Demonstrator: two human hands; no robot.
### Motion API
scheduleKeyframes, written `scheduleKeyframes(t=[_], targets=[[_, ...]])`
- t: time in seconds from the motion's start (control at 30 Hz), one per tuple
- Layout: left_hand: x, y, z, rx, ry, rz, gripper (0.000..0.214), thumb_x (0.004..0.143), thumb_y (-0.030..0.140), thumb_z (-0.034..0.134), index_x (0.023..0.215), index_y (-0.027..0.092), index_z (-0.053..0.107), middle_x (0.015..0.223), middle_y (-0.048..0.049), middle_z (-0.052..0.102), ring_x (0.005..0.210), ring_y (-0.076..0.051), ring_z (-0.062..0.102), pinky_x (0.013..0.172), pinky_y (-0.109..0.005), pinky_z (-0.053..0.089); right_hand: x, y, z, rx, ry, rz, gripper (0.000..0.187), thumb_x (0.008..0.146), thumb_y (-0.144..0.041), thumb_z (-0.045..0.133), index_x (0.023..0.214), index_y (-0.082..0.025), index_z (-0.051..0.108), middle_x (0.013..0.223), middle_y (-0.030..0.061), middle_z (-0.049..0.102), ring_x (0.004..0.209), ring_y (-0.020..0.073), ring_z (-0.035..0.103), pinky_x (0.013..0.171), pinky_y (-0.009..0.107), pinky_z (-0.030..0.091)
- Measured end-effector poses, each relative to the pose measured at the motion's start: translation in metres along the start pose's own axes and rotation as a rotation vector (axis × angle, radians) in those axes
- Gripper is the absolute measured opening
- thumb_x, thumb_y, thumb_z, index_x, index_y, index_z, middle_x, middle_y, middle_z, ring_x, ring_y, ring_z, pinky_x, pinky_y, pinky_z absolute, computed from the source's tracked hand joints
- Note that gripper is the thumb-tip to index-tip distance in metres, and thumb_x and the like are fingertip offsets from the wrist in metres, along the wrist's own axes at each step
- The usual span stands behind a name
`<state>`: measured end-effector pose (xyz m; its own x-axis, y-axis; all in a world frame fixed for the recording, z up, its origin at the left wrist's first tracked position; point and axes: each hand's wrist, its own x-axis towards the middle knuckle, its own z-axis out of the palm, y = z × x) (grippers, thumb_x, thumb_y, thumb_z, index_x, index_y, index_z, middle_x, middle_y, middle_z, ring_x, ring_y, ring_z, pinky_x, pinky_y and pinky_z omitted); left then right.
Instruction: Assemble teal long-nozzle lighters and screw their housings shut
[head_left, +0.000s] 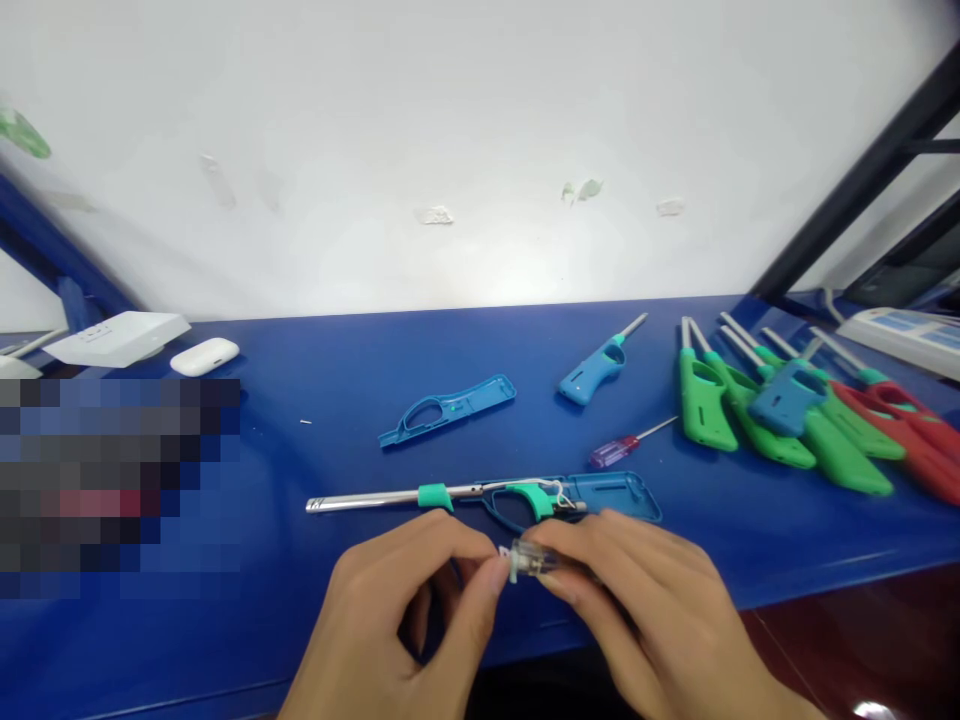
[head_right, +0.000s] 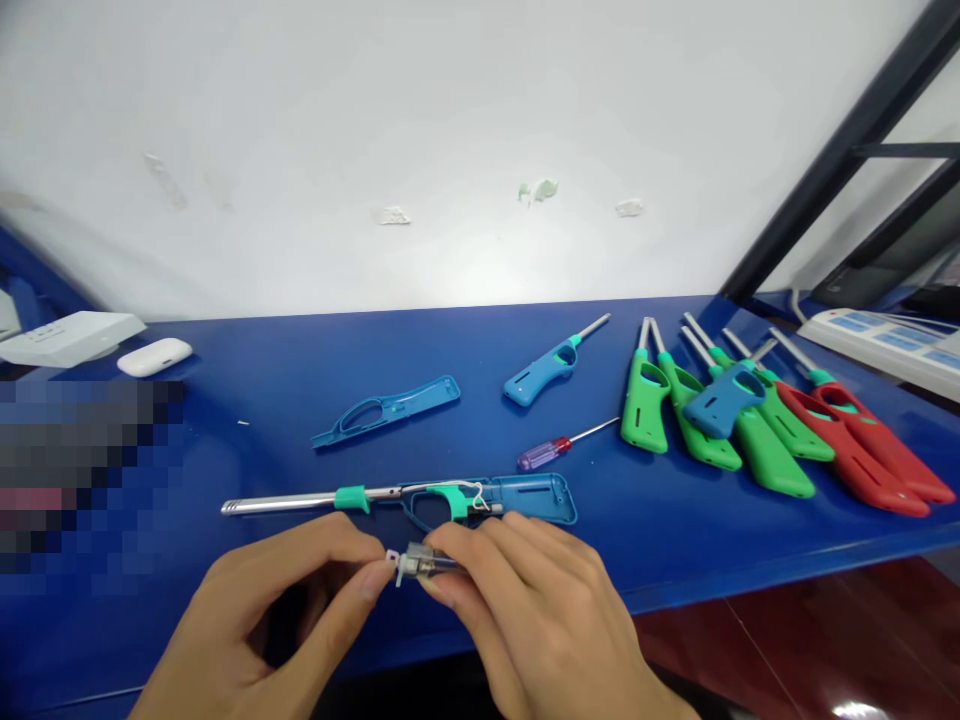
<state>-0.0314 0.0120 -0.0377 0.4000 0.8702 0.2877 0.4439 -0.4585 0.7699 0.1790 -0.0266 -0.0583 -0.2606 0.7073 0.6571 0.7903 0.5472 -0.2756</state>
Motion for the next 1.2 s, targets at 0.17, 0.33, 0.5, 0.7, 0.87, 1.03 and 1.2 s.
scheduleKeyframes(t=[0.17,0.33,0.5,0.7,0.87,1.03,1.2], targets=[[0.0014,0.0007,-0.0010,-0.069,-0.005,-0.070,0.021,0.104,0.035,0.060,0.085,0.027,0.068,0.064,0.0086,0.062,0.051,-0.010,0.054,0.047,-0.018,0.043,0.0009,-0.0008,-0.0002,0.016,-0.008,-0.002,0.016,0.112,-0.030,0.051,0.112,-0.024,0.066,0.089,-0.0050,0.080,0.071,0.0137,0.075,0.074,0.028,0.057],[0.0033,0.0029,-0.0013,-0.074,-0.029,-0.019,0.020,0.104,0.029,0.059,0.089,0.030,0.072,0.070,0.0088,0.068,0.056,-0.009,0.060,0.052,-0.016,0.046,-0.0011,0.0017,0.0005,0.026,0.006,0.005,0.016,0.112,-0.028,0.052,0.114,-0.022,0.067,0.090,-0.0025,0.080,0.072,0.0132,0.074,0.071,0.026,0.057],[0.0003,0.0054,0.0008,-0.045,0.051,0.009,0.014,0.099,0.025,0.064,0.092,0.030,0.074,0.072,0.0081,0.070,0.055,-0.011,0.061,0.052,-0.020,0.048,-0.0015,0.0026,0.0012,0.016,0.010,0.023,0.016,0.111,-0.026,0.053,0.113,-0.021,0.068,0.089,-0.0008,0.079,0.070,0.0148,0.074,0.069,0.028,0.058],[-0.0016,0.0017,0.0001,-0.063,-0.022,-0.025,0.013,0.101,0.030,0.064,0.092,0.030,0.073,0.070,0.0081,0.069,0.054,-0.011,0.058,0.050,-0.020,0.045,-0.0026,0.0014,0.0007,0.020,0.014,0.024,0.016,0.111,-0.026,0.053,0.113,-0.021,0.068,0.090,-0.0006,0.080,0.071,0.0149,0.075,0.071,0.028,0.058],[0.0012,0.0014,-0.0027,-0.070,-0.068,-0.064,0.022,0.103,0.037,0.060,0.087,0.029,0.072,0.069,0.0076,0.068,0.055,-0.011,0.058,0.051,-0.020,0.044,-0.0007,0.0011,0.0002,0.008,0.002,0.008,0.016,0.111,-0.027,0.052,0.113,-0.022,0.067,0.092,-0.0022,0.081,0.072,0.0150,0.076,0.071,0.028,0.058],[0.0020,0.0043,-0.0040,-0.057,-0.058,-0.058,0.025,0.104,0.035,0.059,0.084,0.027,0.070,0.065,0.0078,0.064,0.053,-0.010,0.056,0.050,-0.019,0.042,0.0007,-0.0008,-0.0006,0.005,0.005,-0.003,0.016,0.112,-0.029,0.051,0.112,-0.023,0.066,0.092,-0.0040,0.081,0.073,0.0142,0.077,0.075,0.028,0.058],[0.0026,0.0047,-0.0020,-0.072,-0.068,-0.065,0.023,0.104,0.036,0.059,0.086,0.028,0.070,0.067,0.0077,0.066,0.054,-0.010,0.057,0.051,-0.019,0.044,0.0015,-0.0018,-0.0018,0.012,0.006,-0.001,0.017,0.113,-0.030,0.051,0.111,-0.024,0.066,0.092,-0.0044,0.082,0.073,0.0137,0.078,0.075,0.028,0.057]])
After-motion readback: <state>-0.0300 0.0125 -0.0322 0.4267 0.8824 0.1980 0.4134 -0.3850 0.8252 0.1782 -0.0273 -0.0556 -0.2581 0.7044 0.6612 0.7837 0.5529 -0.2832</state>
